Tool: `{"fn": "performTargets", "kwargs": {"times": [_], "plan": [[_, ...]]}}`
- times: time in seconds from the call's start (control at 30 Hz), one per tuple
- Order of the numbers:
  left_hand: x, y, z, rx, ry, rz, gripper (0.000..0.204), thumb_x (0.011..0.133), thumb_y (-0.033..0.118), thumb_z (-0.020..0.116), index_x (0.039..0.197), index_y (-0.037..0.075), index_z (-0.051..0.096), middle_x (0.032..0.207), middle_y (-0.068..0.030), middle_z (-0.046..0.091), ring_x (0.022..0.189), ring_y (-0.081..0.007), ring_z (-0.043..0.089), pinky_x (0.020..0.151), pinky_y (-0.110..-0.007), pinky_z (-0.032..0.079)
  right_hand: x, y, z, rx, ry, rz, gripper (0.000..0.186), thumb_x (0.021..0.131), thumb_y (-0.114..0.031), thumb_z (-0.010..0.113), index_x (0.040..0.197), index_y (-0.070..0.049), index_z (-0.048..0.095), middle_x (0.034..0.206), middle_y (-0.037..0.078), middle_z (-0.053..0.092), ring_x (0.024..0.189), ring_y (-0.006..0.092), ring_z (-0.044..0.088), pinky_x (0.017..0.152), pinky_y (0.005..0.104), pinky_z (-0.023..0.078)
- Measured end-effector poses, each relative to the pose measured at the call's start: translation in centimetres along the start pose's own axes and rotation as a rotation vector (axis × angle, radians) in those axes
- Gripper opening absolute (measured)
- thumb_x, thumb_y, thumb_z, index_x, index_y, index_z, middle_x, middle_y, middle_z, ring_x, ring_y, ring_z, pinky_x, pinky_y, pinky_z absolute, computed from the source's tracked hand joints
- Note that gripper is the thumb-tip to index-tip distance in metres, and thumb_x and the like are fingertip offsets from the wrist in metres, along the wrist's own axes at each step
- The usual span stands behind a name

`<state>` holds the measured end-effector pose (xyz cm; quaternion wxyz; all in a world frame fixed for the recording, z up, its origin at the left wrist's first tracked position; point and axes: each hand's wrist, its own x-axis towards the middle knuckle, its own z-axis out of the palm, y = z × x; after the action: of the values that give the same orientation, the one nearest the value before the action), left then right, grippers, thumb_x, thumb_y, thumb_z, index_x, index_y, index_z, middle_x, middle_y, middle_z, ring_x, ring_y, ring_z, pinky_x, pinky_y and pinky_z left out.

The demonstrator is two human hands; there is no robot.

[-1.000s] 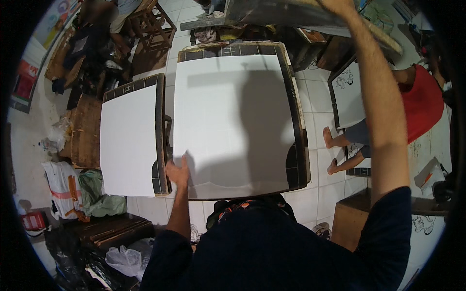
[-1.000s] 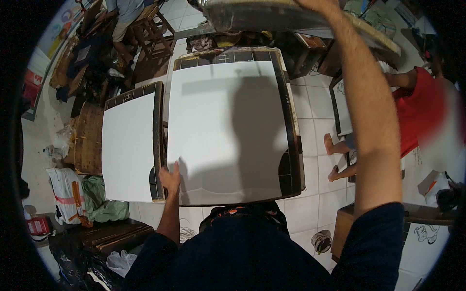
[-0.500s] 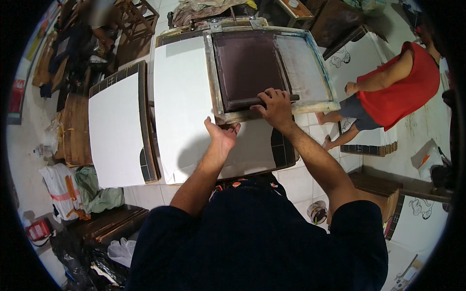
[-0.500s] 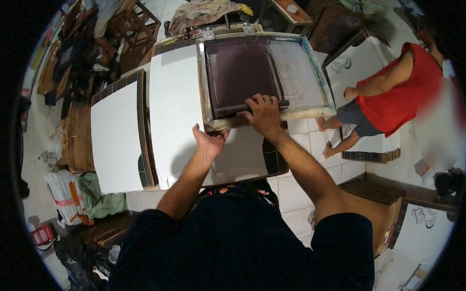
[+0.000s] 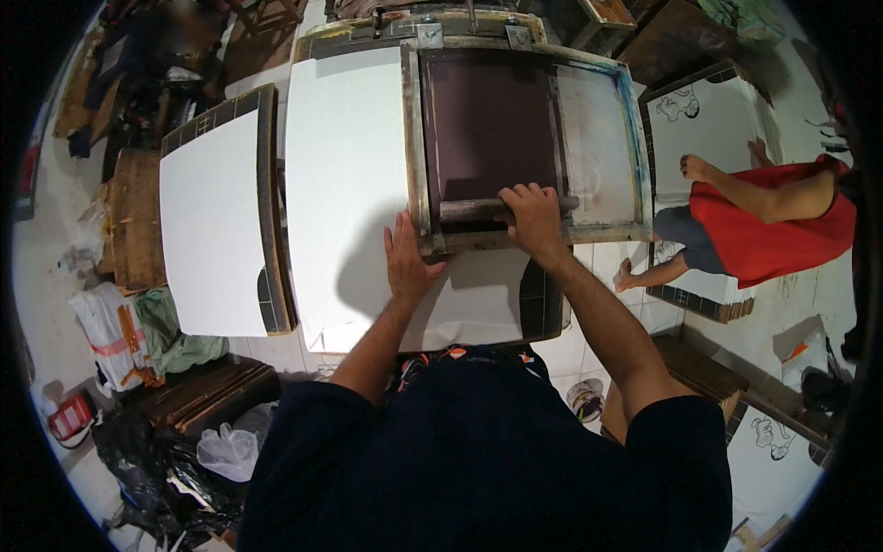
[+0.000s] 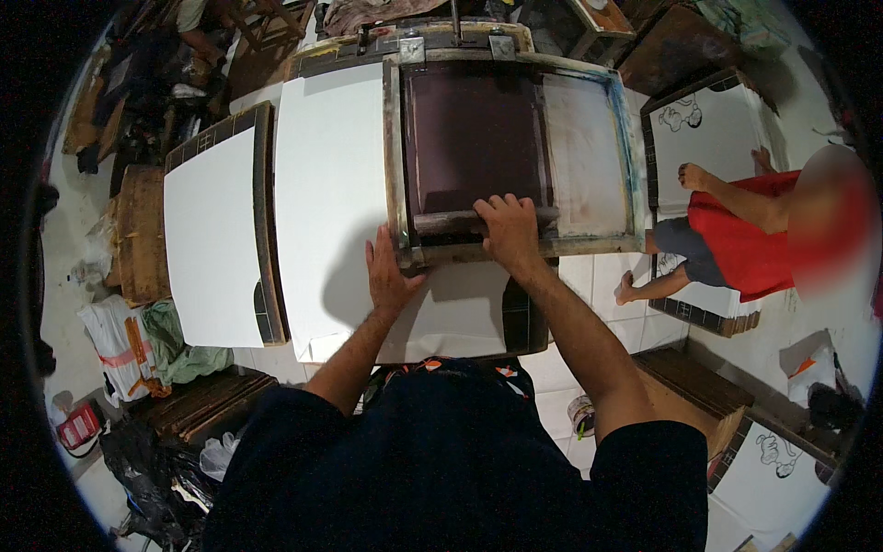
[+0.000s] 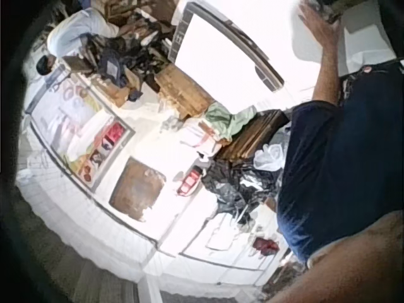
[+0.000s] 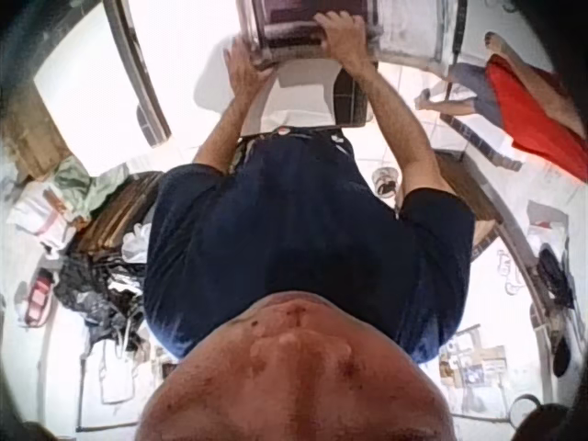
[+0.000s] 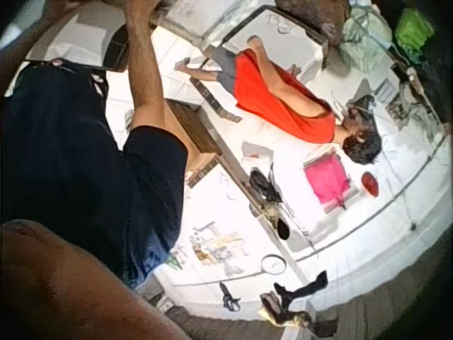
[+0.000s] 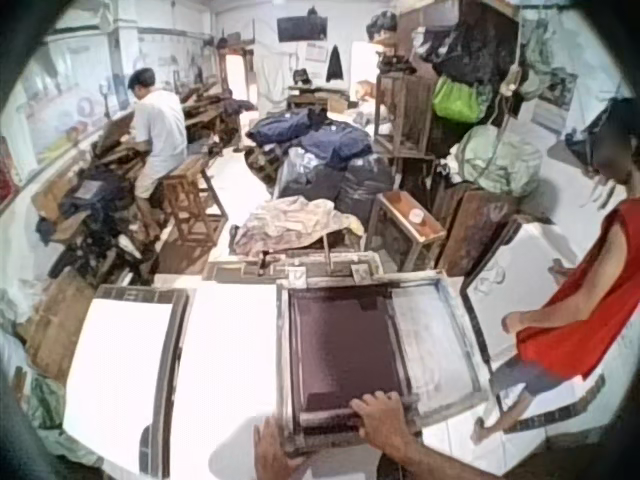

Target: The person performs screen printing by placing a screen frame over a white sheet, applying dark ink with a squeegee, and pulling the ink across the screen to transfer a design. The person repeats this process on multiple sheets, lifting and repositioning the screen between prints.

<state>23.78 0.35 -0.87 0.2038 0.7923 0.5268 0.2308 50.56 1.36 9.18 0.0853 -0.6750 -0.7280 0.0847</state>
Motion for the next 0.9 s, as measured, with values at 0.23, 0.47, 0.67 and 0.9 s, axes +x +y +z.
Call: {"fn": "performTargets", "kwargs": {"times": [0.23,0.47,0.67,0.9], "plan": [[0.0,0.3,0.4,0.037,0.021,-0.029,0.131,0.059,0.043,0.097,0.157,-0.008,0.026,0.155,-0.029,0.043,0.149,-0.0403,0.039,0.124,-0.062,0.023,14.2,6.8,2.6,-0.109,0.295,-0.117,0.046,0.065,-0.01,0.083,0.108,-0.015,0.066,0.098,0.004,0.064,0.098,0.0281,0.062,0.086,0.046,0.044],[-0.1,0.2,0.2,0.048,-0.027,-0.054,0.135,0.059,0.05,0.096,0.158,-0.007,0.023,0.157,-0.0291,0.04,0.151,-0.0407,0.037,0.124,-0.063,0.022,28.4,10.9,3.0,-0.125,0.483,-0.117,0.037,0.076,-0.01,0.076,0.111,-0.017,0.068,0.1,0.004,0.066,0.101,0.0285,0.063,0.091,0.0474,0.045],[-0.1,0.3,0.1,0.052,-0.059,-0.055,0.139,0.057,0.05,0.097,0.159,-0.005,0.021,0.158,-0.0283,0.039,0.151,-0.0426,0.035,0.124,-0.064,0.02,20.0,8.0,4.4,-0.173,0.356,-0.017,0.049,0.072,-0.012,0.08,0.118,-0.018,0.065,0.108,0.003,0.064,0.106,0.0273,0.059,0.094,0.0442,0.043],[0.0,0.4,0.0,0.02,-0.06,-0.062,0.138,0.055,0.042,0.099,0.158,-0.007,0.021,0.159,-0.0252,0.039,0.154,-0.0401,0.032,0.125,-0.063,0.019,26.6,9.9,2.8,-0.212,0.461,-0.061,0.055,0.069,-0.015,0.088,0.118,-0.02,0.065,0.107,0.003,0.065,0.106,0.0277,0.062,0.092,0.0469,0.045]]}}
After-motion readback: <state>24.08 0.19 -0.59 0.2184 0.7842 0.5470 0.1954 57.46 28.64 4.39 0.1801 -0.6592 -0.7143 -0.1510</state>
